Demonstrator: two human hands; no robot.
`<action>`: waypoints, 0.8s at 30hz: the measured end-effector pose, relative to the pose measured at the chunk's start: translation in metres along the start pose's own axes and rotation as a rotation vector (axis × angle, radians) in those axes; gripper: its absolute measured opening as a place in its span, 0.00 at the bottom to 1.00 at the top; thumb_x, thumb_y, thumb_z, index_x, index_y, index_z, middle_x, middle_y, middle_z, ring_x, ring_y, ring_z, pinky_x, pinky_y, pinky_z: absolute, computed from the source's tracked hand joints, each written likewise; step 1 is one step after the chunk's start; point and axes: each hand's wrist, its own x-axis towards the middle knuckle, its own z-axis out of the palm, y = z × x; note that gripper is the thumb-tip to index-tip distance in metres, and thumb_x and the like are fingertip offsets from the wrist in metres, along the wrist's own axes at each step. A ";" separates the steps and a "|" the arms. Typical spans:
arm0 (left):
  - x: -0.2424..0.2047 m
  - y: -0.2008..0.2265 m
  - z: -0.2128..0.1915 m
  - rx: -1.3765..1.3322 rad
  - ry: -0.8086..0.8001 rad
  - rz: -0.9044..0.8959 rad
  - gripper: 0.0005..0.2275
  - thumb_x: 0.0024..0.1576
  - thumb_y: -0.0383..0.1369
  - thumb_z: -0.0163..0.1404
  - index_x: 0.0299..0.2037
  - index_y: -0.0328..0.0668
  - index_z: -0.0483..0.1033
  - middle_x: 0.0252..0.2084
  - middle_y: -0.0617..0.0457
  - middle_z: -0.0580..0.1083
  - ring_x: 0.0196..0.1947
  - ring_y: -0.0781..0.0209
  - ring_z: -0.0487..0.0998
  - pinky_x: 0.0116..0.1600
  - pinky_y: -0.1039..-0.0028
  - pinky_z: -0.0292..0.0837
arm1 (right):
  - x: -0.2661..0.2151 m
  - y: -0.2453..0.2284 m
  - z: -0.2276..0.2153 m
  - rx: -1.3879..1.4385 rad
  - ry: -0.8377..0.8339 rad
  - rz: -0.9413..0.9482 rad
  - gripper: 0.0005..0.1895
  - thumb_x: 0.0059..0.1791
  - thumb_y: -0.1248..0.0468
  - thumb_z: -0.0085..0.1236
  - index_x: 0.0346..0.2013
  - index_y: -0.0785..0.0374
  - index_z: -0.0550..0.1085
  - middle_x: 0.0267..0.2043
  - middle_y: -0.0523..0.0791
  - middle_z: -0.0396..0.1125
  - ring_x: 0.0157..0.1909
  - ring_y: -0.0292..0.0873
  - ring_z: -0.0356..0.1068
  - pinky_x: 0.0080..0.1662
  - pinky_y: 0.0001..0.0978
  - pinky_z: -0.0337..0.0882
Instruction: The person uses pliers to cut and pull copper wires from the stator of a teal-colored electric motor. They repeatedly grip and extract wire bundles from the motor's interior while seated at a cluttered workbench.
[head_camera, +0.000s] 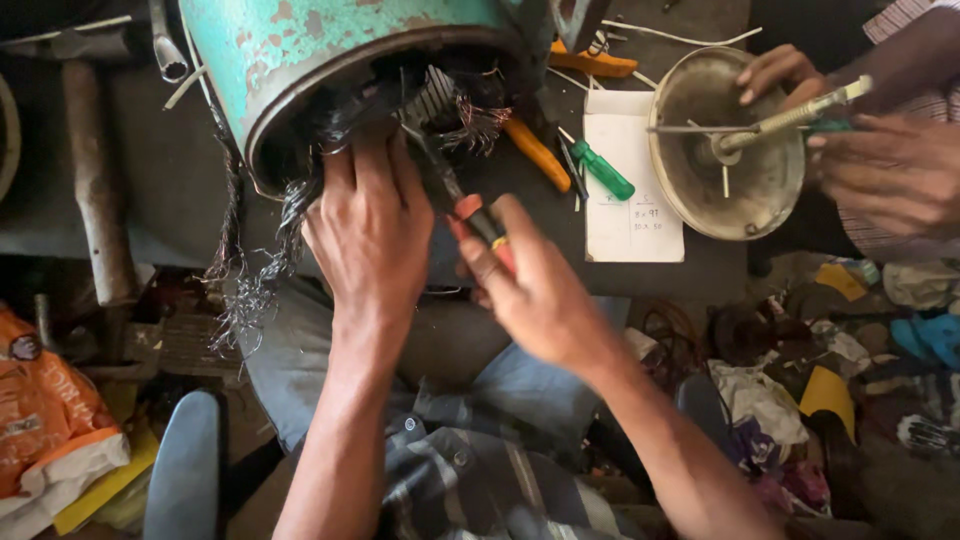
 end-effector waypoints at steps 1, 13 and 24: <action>0.000 0.000 0.000 0.001 -0.019 -0.013 0.06 0.67 0.29 0.51 0.49 0.37 0.78 0.45 0.41 0.77 0.33 0.40 0.81 0.33 0.56 0.76 | -0.001 -0.002 0.006 -0.133 0.045 -0.139 0.14 0.58 0.61 0.48 0.54 0.67 0.61 0.38 0.58 0.71 0.35 0.53 0.73 0.33 0.41 0.71; 0.002 -0.005 -0.005 -0.045 -0.043 -0.026 0.06 0.68 0.28 0.50 0.50 0.35 0.77 0.45 0.39 0.77 0.32 0.38 0.81 0.33 0.57 0.76 | -0.008 -0.034 -0.012 -0.425 -0.055 0.006 0.17 0.58 0.58 0.50 0.52 0.66 0.61 0.40 0.58 0.76 0.35 0.53 0.78 0.37 0.43 0.74; -0.001 -0.007 0.004 -0.092 0.038 -0.005 0.04 0.67 0.27 0.51 0.48 0.37 0.76 0.44 0.40 0.76 0.36 0.37 0.80 0.37 0.56 0.76 | -0.004 -0.020 -0.032 0.523 -0.308 0.119 0.27 0.55 0.55 0.47 0.67 0.62 0.57 0.59 0.52 0.67 0.47 0.51 0.77 0.46 0.45 0.79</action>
